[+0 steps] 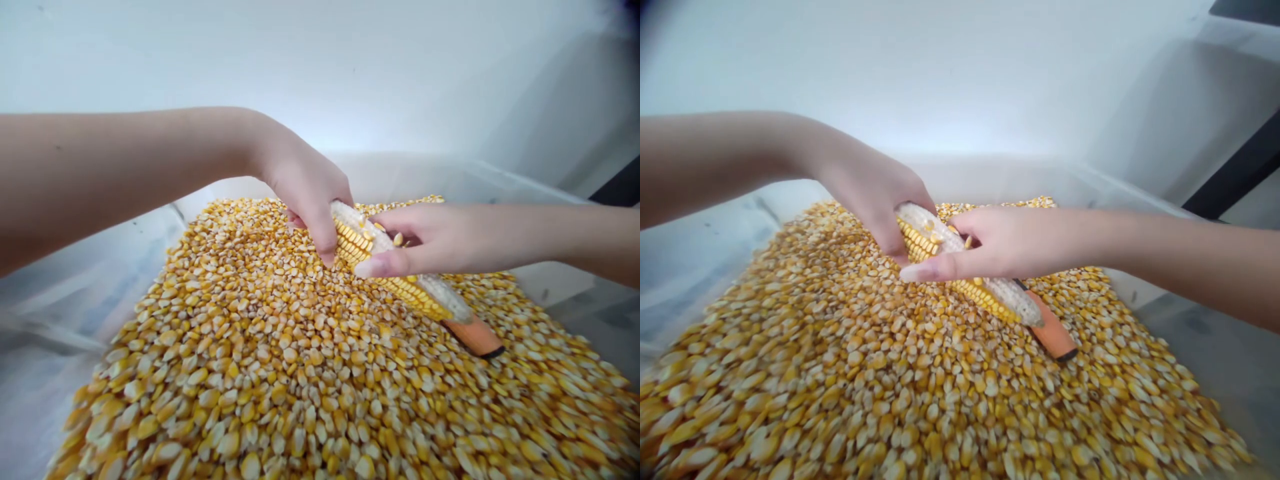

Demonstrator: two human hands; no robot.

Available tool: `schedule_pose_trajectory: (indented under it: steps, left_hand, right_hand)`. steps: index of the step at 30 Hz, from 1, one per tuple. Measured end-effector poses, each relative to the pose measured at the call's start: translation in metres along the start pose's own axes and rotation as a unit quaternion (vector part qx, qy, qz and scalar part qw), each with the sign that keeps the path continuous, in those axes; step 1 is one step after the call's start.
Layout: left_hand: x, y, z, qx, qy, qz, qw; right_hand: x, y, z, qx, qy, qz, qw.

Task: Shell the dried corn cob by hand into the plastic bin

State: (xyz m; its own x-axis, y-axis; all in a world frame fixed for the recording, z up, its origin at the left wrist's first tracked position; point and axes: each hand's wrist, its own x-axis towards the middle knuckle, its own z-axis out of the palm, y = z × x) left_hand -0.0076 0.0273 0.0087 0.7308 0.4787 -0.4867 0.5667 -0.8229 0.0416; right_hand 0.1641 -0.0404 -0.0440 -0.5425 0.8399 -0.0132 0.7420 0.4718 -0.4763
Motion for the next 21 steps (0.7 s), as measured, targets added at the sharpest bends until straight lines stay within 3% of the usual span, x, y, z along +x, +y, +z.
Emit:
schedule_pose_trajectory:
  steps: [2, 5, 13, 18, 21]
  left_hand:
    - [-0.002, 0.001, 0.001, -0.001, 0.002, 0.022, 1.0]
    - [-0.002, 0.001, 0.001, -0.015, 0.009, 0.044, 0.999]
    - [0.0, 0.002, 0.001, 0.011, 0.003, 0.005, 1.0]
    - [-0.003, -0.003, 0.0, 0.026, 0.001, 0.045, 0.999]
    - [-0.002, -0.003, 0.0, 0.024, -0.014, 0.021, 0.999]
  right_hand:
    - [0.003, -0.006, 0.008, -0.003, -0.012, -0.004, 1.0]
    - [0.006, -0.013, 0.021, 0.035, 0.061, -0.006, 0.997]
    - [0.006, -0.011, 0.03, 0.099, 0.123, -0.075, 0.985]
    - [0.006, -0.006, 0.025, 0.078, 0.08, -0.019, 0.994]
    - [0.004, -0.009, 0.023, 0.049, 0.069, -0.017, 0.996]
